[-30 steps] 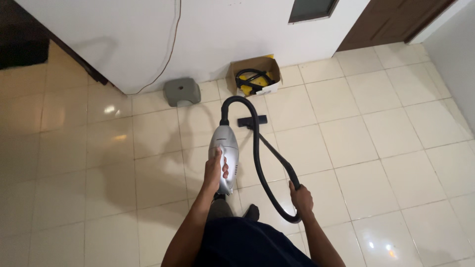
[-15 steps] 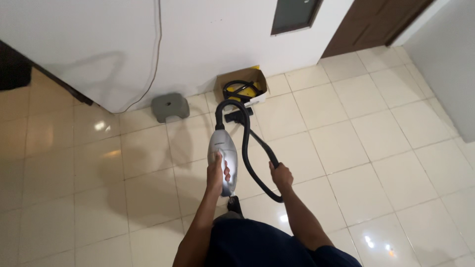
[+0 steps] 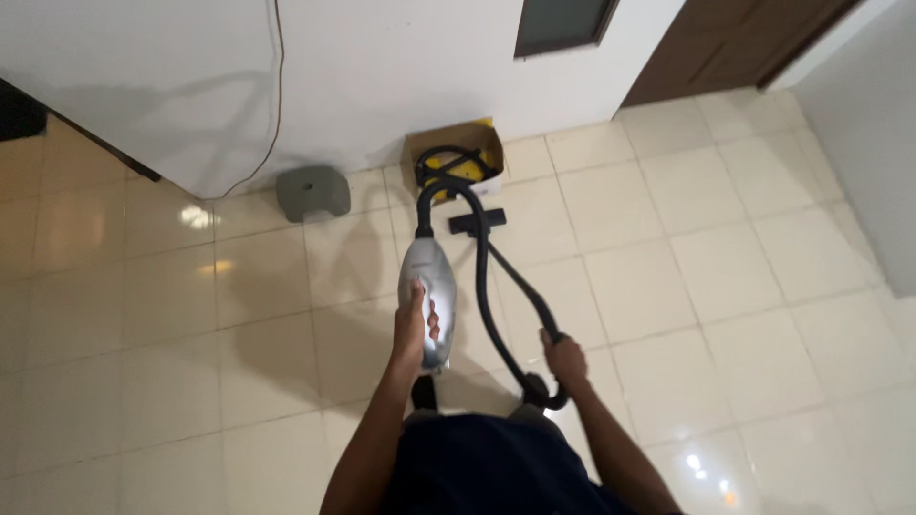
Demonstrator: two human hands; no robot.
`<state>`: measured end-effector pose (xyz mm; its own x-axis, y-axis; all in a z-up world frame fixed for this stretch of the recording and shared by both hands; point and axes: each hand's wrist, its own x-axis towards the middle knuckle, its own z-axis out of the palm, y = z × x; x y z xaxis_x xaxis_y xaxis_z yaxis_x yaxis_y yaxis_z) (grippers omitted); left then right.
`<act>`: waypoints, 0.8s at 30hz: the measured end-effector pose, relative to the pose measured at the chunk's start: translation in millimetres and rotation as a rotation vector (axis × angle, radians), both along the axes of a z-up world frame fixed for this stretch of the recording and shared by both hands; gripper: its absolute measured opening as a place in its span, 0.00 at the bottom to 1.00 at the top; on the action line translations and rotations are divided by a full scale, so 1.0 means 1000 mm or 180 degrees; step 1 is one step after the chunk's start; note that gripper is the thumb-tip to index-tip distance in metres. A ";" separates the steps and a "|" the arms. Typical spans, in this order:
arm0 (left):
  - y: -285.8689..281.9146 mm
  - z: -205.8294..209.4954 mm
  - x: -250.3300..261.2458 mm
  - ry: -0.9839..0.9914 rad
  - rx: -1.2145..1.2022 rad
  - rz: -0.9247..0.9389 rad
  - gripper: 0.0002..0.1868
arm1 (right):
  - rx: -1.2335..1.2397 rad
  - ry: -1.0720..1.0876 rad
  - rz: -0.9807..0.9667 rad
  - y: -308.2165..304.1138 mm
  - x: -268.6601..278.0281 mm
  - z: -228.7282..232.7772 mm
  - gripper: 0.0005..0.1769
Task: The person uses a handheld vacuum cleaner to clean a tiled floor in a room. They move the vacuum nozzle back and forth across the floor, covering areas near a door, a cardboard box, and a blue plastic chair. The person also vacuums a patterned mat placed on the floor.
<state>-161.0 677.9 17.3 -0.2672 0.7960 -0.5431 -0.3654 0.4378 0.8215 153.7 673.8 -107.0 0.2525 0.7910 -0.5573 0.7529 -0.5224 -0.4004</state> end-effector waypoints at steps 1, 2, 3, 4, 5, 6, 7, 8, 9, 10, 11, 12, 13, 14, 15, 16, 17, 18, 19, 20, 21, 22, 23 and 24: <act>0.008 -0.001 0.014 -0.0044 0.0076 0.0052 0.32 | -0.0069 0.0144 0.0019 0.016 -0.002 -0.003 0.36; 0.015 -0.003 0.029 -0.0086 0.0154 0.0103 0.32 | 0.0264 0.0073 0.0296 0.045 -0.004 -0.006 0.36; 0.007 -0.009 0.045 -0.0128 0.0151 0.0118 0.32 | 0.0519 0.0008 0.0531 0.055 -0.003 -0.012 0.36; -0.004 -0.015 0.059 -0.0148 0.0014 0.0148 0.32 | 0.0063 0.0247 0.0233 0.058 -0.004 -0.017 0.36; 0.005 -0.018 0.072 -0.0170 -0.0025 0.0192 0.32 | -0.0298 0.0480 -0.0044 0.080 -0.006 -0.020 0.36; 0.015 -0.019 0.083 -0.0192 -0.0064 0.0236 0.32 | 0.0044 0.0487 0.0116 0.093 -0.007 -0.021 0.34; 0.019 -0.019 0.094 -0.0170 -0.0061 0.0287 0.32 | 0.0352 0.0501 0.0273 0.098 -0.008 -0.024 0.32; 0.023 -0.019 0.106 -0.0148 -0.0058 0.0339 0.32 | 0.0283 0.0958 0.0127 0.106 -0.011 -0.028 0.29; 0.023 -0.019 0.125 -0.0173 -0.0092 0.0390 0.31 | 0.0177 0.1365 -0.0026 0.111 -0.009 -0.029 0.27; 0.026 -0.019 0.134 -0.0131 -0.0023 0.0326 0.32 | 0.0071 0.1768 -0.0186 0.111 -0.001 -0.029 0.25; 0.031 -0.019 0.139 -0.0099 0.0057 0.0264 0.32 | 0.0149 0.1570 -0.0150 0.107 0.017 -0.033 0.25; 0.031 -0.018 0.149 -0.0067 0.0138 0.0203 0.33 | 0.0227 0.1371 -0.0111 0.102 0.036 -0.033 0.26; 0.041 -0.014 0.158 -0.0146 0.0150 0.0314 0.32 | 0.0380 0.1221 -0.0064 0.117 0.045 -0.027 0.26; 0.050 -0.010 0.167 -0.0227 0.0162 0.0424 0.30 | 0.0466 0.1051 0.0047 0.124 0.069 -0.026 0.26; 0.050 -0.009 0.175 -0.0313 0.0130 0.0529 0.29 | 0.0509 0.0873 0.0143 0.117 0.099 -0.027 0.26; 0.052 -0.009 0.180 -0.0287 0.0138 0.0452 0.30 | 0.0452 0.0819 0.0091 0.113 0.123 -0.024 0.26; 0.054 -0.008 0.183 -0.0253 0.0141 0.0377 0.30 | 0.0390 0.0773 0.0039 0.108 0.147 -0.019 0.27; 0.056 -0.008 0.186 -0.0218 0.0144 0.0303 0.31 | 0.0343 0.0755 -0.0013 0.101 0.169 -0.014 0.27; 0.056 -0.008 0.189 -0.0193 0.0094 0.0283 0.31 | 0.0291 0.0750 -0.0058 0.091 0.187 -0.009 0.27; 0.055 -0.007 0.191 -0.0168 0.0044 0.0264 0.32 | 0.0148 0.0702 -0.0059 0.084 0.203 -0.003 0.28; 0.056 -0.006 0.191 -0.0142 0.0007 0.0242 0.32 | 0.0019 0.0655 -0.0061 0.082 0.211 0.002 0.29; 0.056 -0.005 0.191 -0.0158 -0.0023 0.0236 0.32 | 0.0045 0.0654 -0.0102 0.080 0.211 0.004 0.29; 0.054 -0.004 0.193 -0.0175 -0.0062 0.0222 0.32 | 0.0063 0.0650 -0.0151 0.076 0.212 0.006 0.30; 0.053 -0.003 0.194 -0.0193 -0.0102 0.0208 0.32 | 0.0081 0.0647 -0.0201 0.075 0.211 0.006 0.30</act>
